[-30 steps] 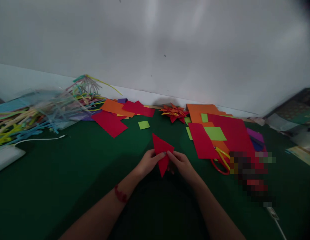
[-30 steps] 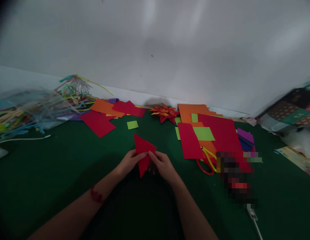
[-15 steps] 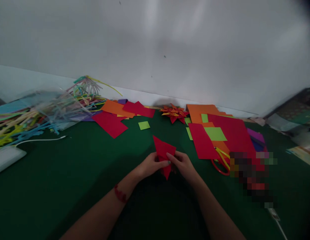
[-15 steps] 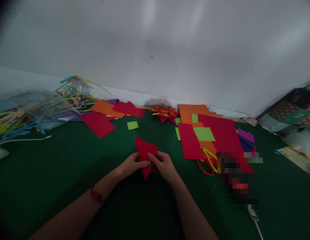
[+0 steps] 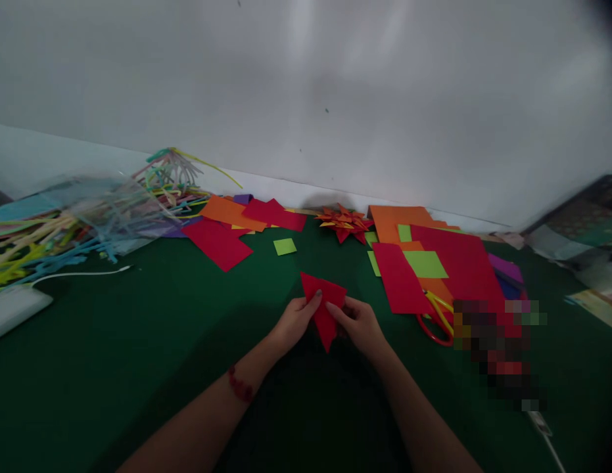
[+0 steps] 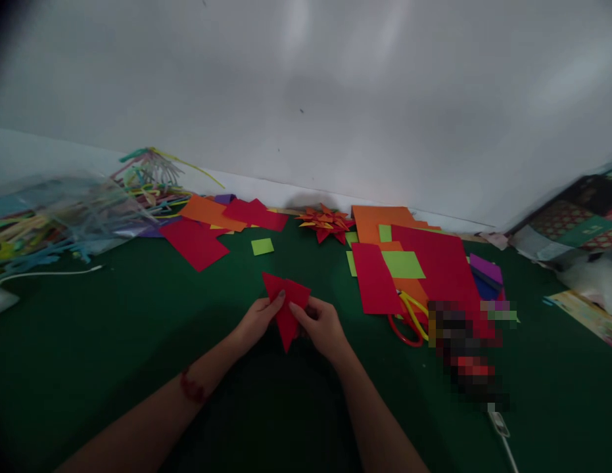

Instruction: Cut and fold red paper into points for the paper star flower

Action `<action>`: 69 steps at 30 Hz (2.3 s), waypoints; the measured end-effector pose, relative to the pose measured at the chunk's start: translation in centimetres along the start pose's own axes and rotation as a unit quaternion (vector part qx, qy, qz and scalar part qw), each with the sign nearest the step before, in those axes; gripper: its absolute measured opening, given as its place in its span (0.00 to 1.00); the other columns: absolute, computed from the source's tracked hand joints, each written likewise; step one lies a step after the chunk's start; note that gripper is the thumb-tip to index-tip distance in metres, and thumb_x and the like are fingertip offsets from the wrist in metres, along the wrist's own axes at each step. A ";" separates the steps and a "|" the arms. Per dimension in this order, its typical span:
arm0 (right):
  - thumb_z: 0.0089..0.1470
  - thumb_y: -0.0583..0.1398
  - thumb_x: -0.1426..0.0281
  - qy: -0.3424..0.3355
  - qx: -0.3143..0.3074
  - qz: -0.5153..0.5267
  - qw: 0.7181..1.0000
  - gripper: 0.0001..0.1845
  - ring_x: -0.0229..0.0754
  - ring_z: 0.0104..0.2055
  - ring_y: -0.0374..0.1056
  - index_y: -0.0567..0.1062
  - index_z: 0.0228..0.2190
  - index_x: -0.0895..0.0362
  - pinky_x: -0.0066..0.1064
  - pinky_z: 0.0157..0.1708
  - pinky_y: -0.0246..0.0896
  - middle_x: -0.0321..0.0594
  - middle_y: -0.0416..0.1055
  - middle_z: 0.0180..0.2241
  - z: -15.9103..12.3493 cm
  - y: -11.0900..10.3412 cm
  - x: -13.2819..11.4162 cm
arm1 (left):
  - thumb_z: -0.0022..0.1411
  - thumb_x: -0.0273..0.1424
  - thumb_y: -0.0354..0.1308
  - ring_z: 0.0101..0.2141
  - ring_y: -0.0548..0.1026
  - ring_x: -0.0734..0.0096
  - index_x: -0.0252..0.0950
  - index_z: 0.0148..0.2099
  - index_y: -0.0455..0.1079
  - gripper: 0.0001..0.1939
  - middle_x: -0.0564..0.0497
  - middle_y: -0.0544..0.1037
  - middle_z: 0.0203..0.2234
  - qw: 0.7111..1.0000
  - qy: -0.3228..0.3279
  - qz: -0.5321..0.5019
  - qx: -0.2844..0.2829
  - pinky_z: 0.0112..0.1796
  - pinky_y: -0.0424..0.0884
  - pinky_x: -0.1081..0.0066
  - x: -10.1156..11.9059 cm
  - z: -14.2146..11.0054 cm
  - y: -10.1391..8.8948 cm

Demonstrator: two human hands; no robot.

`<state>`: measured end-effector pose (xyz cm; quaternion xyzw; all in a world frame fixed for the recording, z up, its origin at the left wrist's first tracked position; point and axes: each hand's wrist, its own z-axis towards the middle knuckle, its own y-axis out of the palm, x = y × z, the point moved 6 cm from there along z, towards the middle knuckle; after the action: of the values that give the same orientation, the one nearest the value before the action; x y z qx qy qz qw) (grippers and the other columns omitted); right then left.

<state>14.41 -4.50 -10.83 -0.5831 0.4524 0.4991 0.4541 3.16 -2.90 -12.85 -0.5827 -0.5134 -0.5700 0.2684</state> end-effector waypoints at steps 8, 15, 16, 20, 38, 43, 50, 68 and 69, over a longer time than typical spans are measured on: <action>0.49 0.58 0.60 0.020 -0.054 -0.011 0.998 0.13 0.31 0.16 0.59 0.71 0.28 0.58 0.22 0.15 0.50 0.32 0.66 0.17 -0.3 0.5 -0.1 | 0.49 0.39 0.60 0.26 0.72 0.70 0.31 0.30 0.69 0.14 0.48 0.76 0.26 0.991 0.050 -0.020 0.122 0.28 0.66 0.73 0.8 0.2 -1.8; 0.49 0.58 0.61 0.028 -0.064 0.007 0.998 0.13 0.30 0.16 0.59 0.70 0.26 0.59 0.21 0.15 0.49 0.33 0.66 0.18 -0.4 0.5 -0.1 | 0.49 0.41 0.59 0.21 0.69 0.75 0.31 0.27 0.68 0.16 0.52 0.73 0.20 0.988 0.043 -0.066 0.132 0.25 0.63 0.76 0.7 0.0 -1.7; 0.49 0.58 0.61 0.029 -0.061 0.009 0.998 0.13 0.30 0.16 0.58 0.70 0.26 0.59 0.21 0.15 0.49 0.32 0.66 0.17 -0.4 0.5 -0.1 | 0.50 0.42 0.58 0.21 0.68 0.75 0.31 0.26 0.68 0.17 0.52 0.72 0.20 0.988 0.042 -0.072 0.132 0.25 0.63 0.75 0.7 0.0 -1.6; 0.49 0.58 0.60 0.031 -0.022 0.012 0.999 0.13 0.30 0.16 0.58 0.70 0.26 0.59 0.22 0.15 0.49 0.32 0.65 0.17 -0.3 -0.2 0.0 | 0.54 0.45 0.53 0.24 0.71 0.72 0.31 0.31 0.68 0.19 0.49 0.73 0.23 0.990 0.052 -0.096 0.093 0.28 0.65 0.73 1.2 0.0 -1.1; 0.47 0.58 0.62 -0.006 -0.013 0.179 0.984 0.25 0.41 0.31 0.69 0.63 0.48 0.52 0.29 0.26 0.63 0.41 0.72 0.37 -0.2 -0.4 -1.1 | 0.56 0.28 0.55 0.37 0.67 0.66 0.46 0.40 0.72 0.09 0.50 0.72 0.33 0.729 0.449 0.472 0.212 0.39 0.62 0.65 6.3 -4.9 -0.2; 0.51 0.48 0.52 0.036 -0.017 0.234 0.971 0.28 0.48 0.42 0.67 0.65 0.49 0.54 0.37 0.35 0.63 0.46 0.69 0.44 0.1 -0.4 -0.4 | 0.59 0.25 0.52 0.39 0.66 0.66 0.47 0.44 0.69 0.13 0.50 0.71 0.36 0.676 0.470 0.540 0.176 0.46 0.57 0.59 5.8 -4.6 0.2; 0.46 0.61 0.63 0.018 0.033 0.203 0.978 0.34 0.43 0.38 0.69 0.57 0.54 0.49 0.36 0.39 0.64 0.39 0.72 0.39 0.3 -0.8 -0.5 | 0.61 0.22 0.45 0.44 0.65 0.65 0.44 0.54 0.61 0.20 0.47 0.67 0.43 0.779 0.369 0.476 0.175 0.45 0.61 0.61 5.4 -3.1 -0.2; 0.45 0.61 0.64 0.006 0.045 0.057 0.997 0.18 0.44 0.40 0.68 0.69 0.39 0.57 0.36 0.39 0.64 0.40 0.72 0.37 0.6 -0.6 0.4 | 0.52 0.29 0.57 0.35 0.69 0.68 0.36 0.34 0.74 0.07 0.50 0.68 0.31 0.973 0.159 0.139 0.095 0.38 0.65 0.70 1.4 0.3 -1.5; 0.44 0.62 0.64 -0.001 0.051 0.055 0.997 0.19 0.44 0.40 0.68 0.69 0.39 0.56 0.36 0.39 0.64 0.40 0.72 0.37 0.6 -0.6 0.4 | 0.52 0.29 0.57 0.35 0.69 0.68 0.36 0.34 0.74 0.07 0.50 0.69 0.31 0.974 0.156 0.134 0.098 0.38 0.65 0.70 1.4 0.3 -1.5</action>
<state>14.97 -3.84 -11.26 -0.5332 0.5083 0.4998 0.4556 1.64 -1.76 -12.01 -0.5212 -0.4355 -0.5597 0.4747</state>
